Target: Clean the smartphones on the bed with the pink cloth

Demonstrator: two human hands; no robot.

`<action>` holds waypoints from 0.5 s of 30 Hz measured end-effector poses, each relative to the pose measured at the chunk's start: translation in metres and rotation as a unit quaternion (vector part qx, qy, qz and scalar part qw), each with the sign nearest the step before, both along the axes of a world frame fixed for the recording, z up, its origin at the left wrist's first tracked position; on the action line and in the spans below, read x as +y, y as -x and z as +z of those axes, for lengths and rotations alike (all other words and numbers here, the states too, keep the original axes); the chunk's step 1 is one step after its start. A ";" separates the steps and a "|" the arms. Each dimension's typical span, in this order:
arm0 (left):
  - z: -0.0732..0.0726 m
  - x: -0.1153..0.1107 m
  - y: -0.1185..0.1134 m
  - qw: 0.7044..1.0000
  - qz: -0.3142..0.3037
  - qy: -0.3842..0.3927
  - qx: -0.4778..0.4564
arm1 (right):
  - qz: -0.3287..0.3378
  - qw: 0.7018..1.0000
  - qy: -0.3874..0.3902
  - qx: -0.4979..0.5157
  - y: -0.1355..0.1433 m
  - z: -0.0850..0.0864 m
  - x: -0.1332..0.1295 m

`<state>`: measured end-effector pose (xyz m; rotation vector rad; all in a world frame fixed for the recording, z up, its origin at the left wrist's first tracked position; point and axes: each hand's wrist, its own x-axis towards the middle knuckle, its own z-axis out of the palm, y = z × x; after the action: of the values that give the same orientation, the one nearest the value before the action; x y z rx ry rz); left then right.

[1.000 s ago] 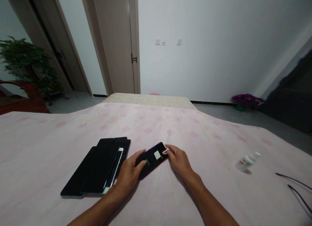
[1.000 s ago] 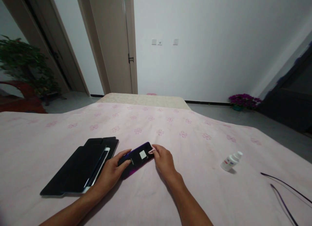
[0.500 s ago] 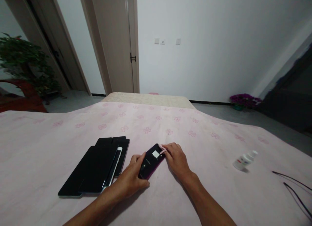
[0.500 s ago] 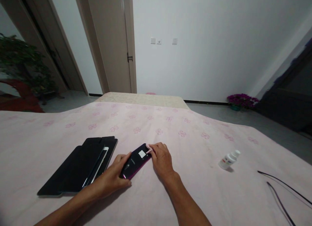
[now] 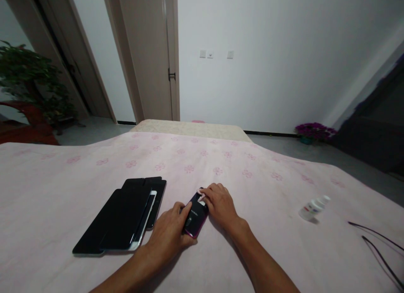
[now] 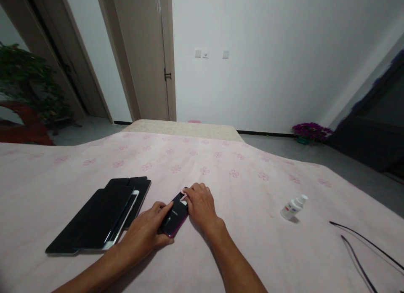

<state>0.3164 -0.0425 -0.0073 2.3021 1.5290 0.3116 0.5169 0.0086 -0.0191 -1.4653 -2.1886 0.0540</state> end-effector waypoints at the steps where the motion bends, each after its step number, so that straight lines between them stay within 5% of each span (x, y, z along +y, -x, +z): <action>1: 0.000 0.001 0.001 1.000 -0.004 0.005 -0.003 | 0.007 1.000 0.006 -0.003 0.000 0.001 0.000; 8: 0.005 0.006 0.009 0.998 -0.058 0.034 -0.009 | -0.038 0.999 0.001 -0.002 0.001 0.001 0.005; 15: 0.014 0.004 0.007 0.997 -0.060 0.041 0.001 | 0.043 0.999 0.026 -0.004 0.002 0.004 0.005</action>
<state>0.3099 -0.0387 0.0063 2.3173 1.3716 0.2111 0.5150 0.0134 -0.0155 -1.4008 -2.2716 0.1352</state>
